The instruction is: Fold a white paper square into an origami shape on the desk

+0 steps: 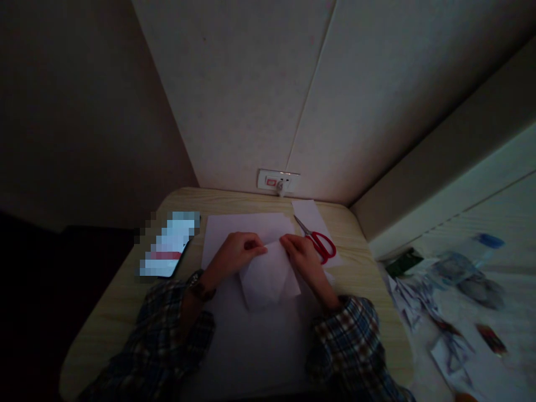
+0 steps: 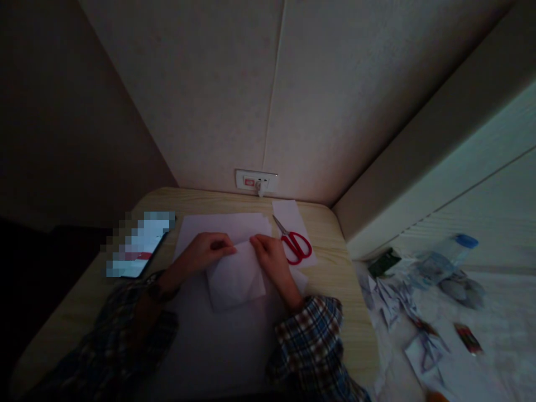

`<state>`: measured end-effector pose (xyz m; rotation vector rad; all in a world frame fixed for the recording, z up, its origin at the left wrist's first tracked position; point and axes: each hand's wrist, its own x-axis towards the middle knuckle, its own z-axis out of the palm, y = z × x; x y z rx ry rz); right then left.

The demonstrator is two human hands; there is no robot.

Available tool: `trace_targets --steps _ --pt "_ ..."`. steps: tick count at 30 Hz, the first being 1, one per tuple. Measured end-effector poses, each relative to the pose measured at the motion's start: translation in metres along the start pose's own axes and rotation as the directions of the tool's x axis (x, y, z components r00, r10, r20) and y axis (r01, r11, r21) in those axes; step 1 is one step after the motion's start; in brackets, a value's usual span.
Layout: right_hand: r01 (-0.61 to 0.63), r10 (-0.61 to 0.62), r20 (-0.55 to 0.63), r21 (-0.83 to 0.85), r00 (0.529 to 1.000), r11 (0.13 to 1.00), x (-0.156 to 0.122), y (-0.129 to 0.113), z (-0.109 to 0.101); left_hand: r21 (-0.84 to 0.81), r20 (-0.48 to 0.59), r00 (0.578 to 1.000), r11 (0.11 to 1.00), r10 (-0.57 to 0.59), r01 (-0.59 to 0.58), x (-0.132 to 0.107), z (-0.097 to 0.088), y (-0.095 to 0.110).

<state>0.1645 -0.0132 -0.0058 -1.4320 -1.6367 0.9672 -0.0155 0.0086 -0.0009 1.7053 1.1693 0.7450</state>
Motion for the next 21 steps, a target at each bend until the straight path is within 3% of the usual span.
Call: trace_targets --steps 3,5,10,14,18,21 --pt "-0.058 0.048 0.130 0.079 0.990 0.995 0.001 -0.001 -0.002 -0.040 -0.086 0.996 0.999 -0.025 0.022 0.001 -0.005 0.001" --pt "-0.096 0.085 0.151 0.071 0.985 0.993 0.002 0.000 -0.004 -0.077 -0.124 0.991 0.996 -0.053 0.044 0.003 -0.008 0.001" --pt "-0.077 0.077 0.000 -0.055 0.997 0.996 0.004 0.006 -0.005 -0.082 -0.190 0.980 0.995 -0.068 0.053 0.004 -0.012 -0.004" --pt "-0.046 0.042 0.066 0.053 0.997 0.998 0.004 0.005 -0.006 -0.095 -0.254 0.965 0.994 -0.070 0.047 0.004 -0.014 -0.004" --pt "-0.051 0.048 -0.038 -0.079 0.998 0.996 0.003 0.003 -0.006 -0.138 -0.282 0.956 0.989 -0.082 0.044 0.003 -0.014 -0.001" --pt "-0.060 0.058 -0.034 -0.078 0.998 0.995 0.004 0.007 -0.006 -0.151 -0.298 0.949 0.987 -0.101 0.058 0.002 -0.014 0.002"
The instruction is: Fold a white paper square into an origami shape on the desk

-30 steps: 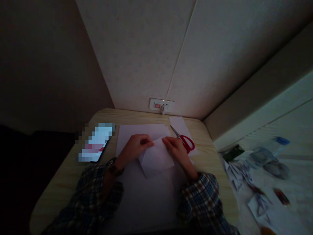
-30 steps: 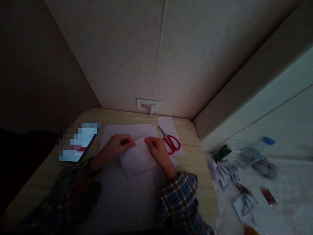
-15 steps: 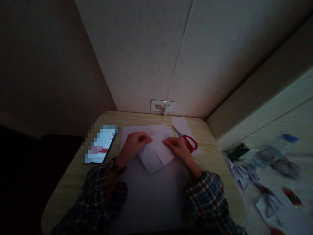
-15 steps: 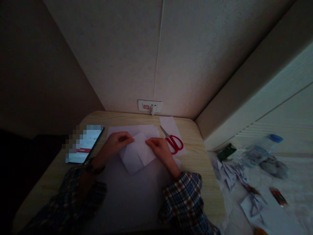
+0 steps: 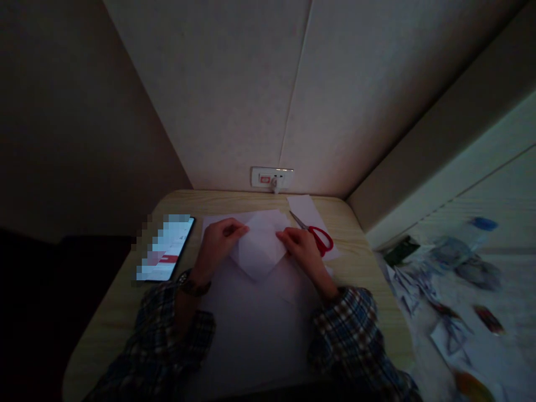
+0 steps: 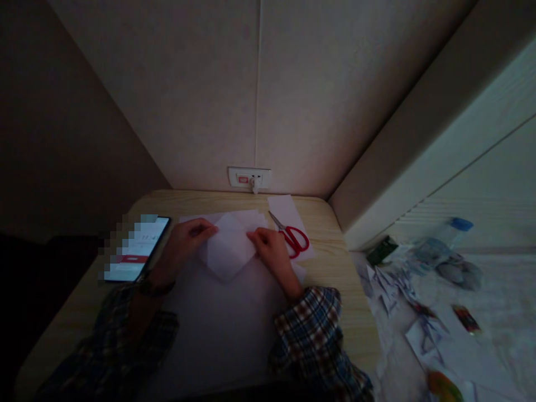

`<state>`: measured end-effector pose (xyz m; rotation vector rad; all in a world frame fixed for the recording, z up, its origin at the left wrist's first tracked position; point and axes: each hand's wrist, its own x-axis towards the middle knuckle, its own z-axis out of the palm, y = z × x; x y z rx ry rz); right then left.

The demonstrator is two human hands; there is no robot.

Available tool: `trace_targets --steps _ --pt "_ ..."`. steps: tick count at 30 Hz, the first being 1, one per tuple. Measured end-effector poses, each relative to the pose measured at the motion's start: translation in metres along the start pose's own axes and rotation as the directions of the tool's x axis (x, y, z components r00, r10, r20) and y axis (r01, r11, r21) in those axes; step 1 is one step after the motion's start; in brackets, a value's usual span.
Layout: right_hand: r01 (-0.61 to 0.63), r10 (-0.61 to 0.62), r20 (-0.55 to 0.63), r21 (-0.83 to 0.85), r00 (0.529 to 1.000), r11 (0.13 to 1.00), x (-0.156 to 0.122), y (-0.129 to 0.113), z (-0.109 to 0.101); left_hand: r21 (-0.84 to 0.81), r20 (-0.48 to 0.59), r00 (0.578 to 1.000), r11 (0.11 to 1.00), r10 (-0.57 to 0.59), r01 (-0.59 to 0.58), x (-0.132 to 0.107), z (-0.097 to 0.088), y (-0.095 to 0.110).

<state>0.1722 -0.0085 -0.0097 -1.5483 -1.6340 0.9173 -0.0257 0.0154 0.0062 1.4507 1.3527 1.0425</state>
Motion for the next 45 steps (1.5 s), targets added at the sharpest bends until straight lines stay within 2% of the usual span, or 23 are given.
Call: trace_targets --steps 4,9,12,14,15,21,24,29,40,45 --pt "0.021 -0.025 0.026 0.125 0.999 0.992 0.002 0.007 0.001 -0.010 -0.041 0.999 1.000 0.001 -0.001 -0.002 -0.001 0.003" --pt "-0.003 0.011 -0.072 0.108 0.997 0.994 0.000 0.006 0.002 -0.069 -0.107 0.994 0.997 -0.023 0.016 -0.001 -0.001 0.002" --pt "-0.026 0.020 0.023 0.286 1.000 0.958 0.001 0.004 0.008 -0.149 -0.191 0.980 0.988 -0.053 0.025 -0.001 -0.001 0.000" --pt "-0.084 0.050 0.099 0.381 0.994 0.921 0.001 0.003 0.011 -0.220 -0.204 0.975 0.975 -0.088 0.042 -0.001 0.000 0.001" --pt "-0.095 0.063 0.094 0.397 0.994 0.913 0.001 0.003 0.012 -0.251 -0.194 0.976 0.967 -0.099 0.048 -0.001 0.001 0.002" --pt "0.015 0.026 -0.101 0.387 0.995 0.922 0.000 0.001 0.008 -0.263 -0.029 0.993 0.959 -0.118 0.106 -0.003 0.004 0.008" --pt "0.037 0.022 -0.153 0.372 0.988 0.928 -0.001 -0.001 0.005 -0.250 0.051 0.990 0.958 -0.131 0.140 -0.003 0.004 0.008" --pt "0.061 -0.010 -0.169 0.294 0.986 0.954 -0.003 -0.004 0.005 -0.195 0.023 0.993 0.973 -0.119 0.122 -0.004 0.002 0.011" --pt "0.091 -0.033 -0.232 0.246 0.972 0.965 -0.009 -0.009 0.005 -0.177 -0.011 1.000 0.984 -0.023 0.021 -0.006 0.005 0.004" --pt "0.098 -0.037 -0.241 0.248 0.970 0.964 -0.009 -0.009 0.005 -0.182 -0.028 0.999 0.983 -0.029 0.023 -0.006 0.007 0.004"
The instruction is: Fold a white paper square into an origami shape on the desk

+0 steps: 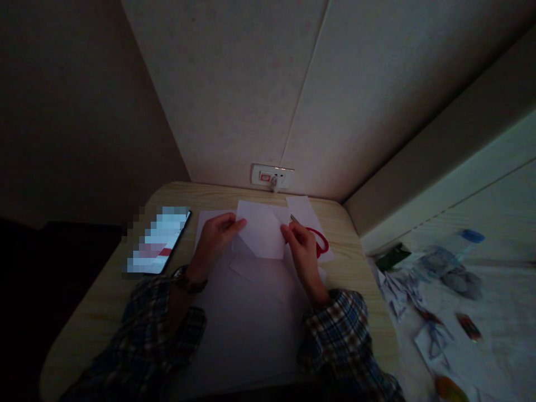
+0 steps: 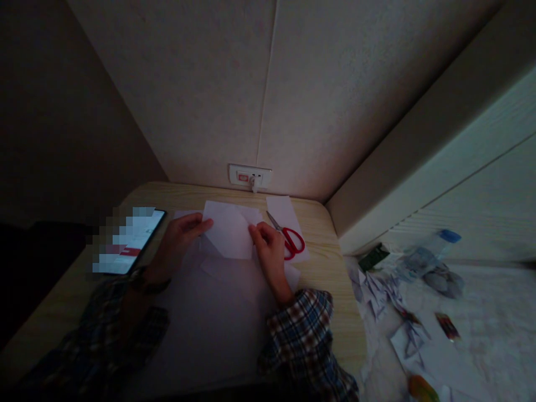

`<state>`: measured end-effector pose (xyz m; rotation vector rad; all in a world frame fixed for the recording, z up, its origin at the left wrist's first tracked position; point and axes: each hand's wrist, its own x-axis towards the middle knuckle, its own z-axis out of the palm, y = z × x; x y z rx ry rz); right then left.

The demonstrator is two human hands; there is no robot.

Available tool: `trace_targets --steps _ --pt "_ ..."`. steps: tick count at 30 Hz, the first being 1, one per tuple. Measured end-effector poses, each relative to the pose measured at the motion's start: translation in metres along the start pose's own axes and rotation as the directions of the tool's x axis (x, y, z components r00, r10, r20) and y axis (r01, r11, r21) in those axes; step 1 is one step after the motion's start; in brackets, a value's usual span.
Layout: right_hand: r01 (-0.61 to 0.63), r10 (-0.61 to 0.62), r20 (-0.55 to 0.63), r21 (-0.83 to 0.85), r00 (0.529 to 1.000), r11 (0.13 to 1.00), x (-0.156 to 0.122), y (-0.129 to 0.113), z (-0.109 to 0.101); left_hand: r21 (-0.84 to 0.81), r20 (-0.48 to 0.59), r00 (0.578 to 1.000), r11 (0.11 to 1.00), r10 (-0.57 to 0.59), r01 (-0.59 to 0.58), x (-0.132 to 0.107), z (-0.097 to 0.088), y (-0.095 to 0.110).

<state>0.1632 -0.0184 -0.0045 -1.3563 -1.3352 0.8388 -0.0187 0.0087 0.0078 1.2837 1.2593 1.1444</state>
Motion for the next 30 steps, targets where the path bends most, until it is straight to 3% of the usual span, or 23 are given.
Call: trace_targets --steps 6,21,26,30 --pt "-0.005 0.004 -0.016 -0.018 1.000 1.000 -0.0004 -0.0008 -0.0003 0.003 -0.013 1.000 1.000 0.017 -0.017 0.0000 0.0017 0.0000" --pt "-0.019 0.019 -0.061 -0.001 0.998 1.000 -0.0005 -0.0014 -0.0014 0.001 0.074 0.997 0.999 0.037 -0.037 0.0013 0.0003 -0.0012" --pt "-0.056 0.050 0.055 0.105 0.997 0.993 0.0017 -0.0013 0.0009 0.118 0.077 0.993 0.989 0.085 -0.094 0.0026 0.0007 -0.0026" --pt "-0.073 0.073 0.050 0.009 0.996 0.997 0.0018 0.0001 -0.0006 0.154 0.081 0.994 0.984 0.079 -0.091 0.0028 0.0019 -0.0004"
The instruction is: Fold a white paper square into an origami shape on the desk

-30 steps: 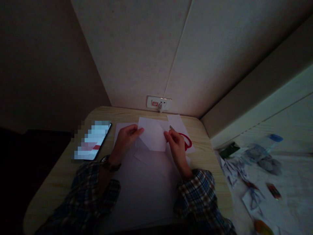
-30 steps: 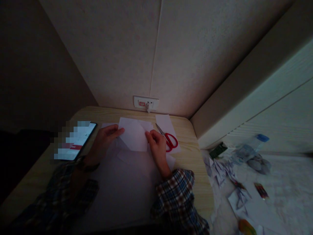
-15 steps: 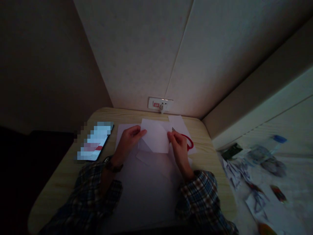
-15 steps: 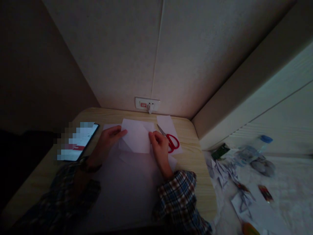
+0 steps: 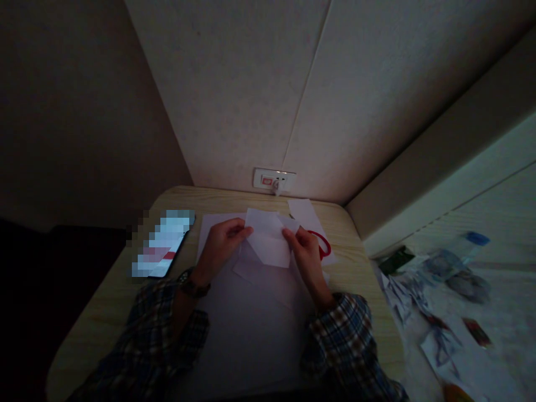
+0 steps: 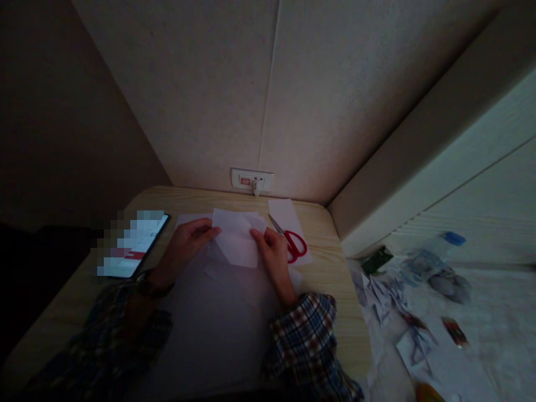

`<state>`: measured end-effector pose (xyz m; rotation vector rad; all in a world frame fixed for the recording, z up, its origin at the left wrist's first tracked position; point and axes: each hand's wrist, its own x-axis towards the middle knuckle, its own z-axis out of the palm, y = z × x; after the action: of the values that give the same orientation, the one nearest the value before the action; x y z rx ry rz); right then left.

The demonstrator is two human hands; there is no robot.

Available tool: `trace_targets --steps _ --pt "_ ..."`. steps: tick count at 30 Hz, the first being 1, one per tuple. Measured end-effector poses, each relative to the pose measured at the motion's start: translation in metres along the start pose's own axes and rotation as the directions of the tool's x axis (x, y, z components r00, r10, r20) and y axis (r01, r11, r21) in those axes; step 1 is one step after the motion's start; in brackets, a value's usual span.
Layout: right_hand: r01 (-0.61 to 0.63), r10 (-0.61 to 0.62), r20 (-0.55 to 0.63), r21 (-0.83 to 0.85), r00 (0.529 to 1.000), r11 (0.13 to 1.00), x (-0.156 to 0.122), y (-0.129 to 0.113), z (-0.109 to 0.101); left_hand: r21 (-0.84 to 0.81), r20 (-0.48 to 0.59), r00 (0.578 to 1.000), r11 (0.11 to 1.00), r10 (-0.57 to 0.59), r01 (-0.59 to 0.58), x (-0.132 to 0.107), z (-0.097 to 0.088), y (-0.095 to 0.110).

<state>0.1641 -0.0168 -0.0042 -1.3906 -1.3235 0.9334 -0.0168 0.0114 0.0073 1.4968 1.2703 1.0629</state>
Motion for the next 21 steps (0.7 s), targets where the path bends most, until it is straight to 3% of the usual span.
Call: trace_targets --steps 9,16,21 --pt "0.078 -0.090 -0.139 -0.089 0.986 0.993 0.002 0.004 -0.008 0.076 0.022 0.999 0.996 0.039 -0.041 0.000 -0.001 0.000" --pt "0.060 -0.059 -0.037 0.016 0.998 0.998 0.003 -0.004 -0.009 0.123 0.044 0.997 0.990 0.069 -0.074 0.001 -0.001 -0.008" --pt "0.001 0.000 -0.019 0.019 1.000 1.000 0.006 0.000 -0.007 0.039 0.103 0.993 0.998 0.050 -0.054 0.001 0.001 -0.012"
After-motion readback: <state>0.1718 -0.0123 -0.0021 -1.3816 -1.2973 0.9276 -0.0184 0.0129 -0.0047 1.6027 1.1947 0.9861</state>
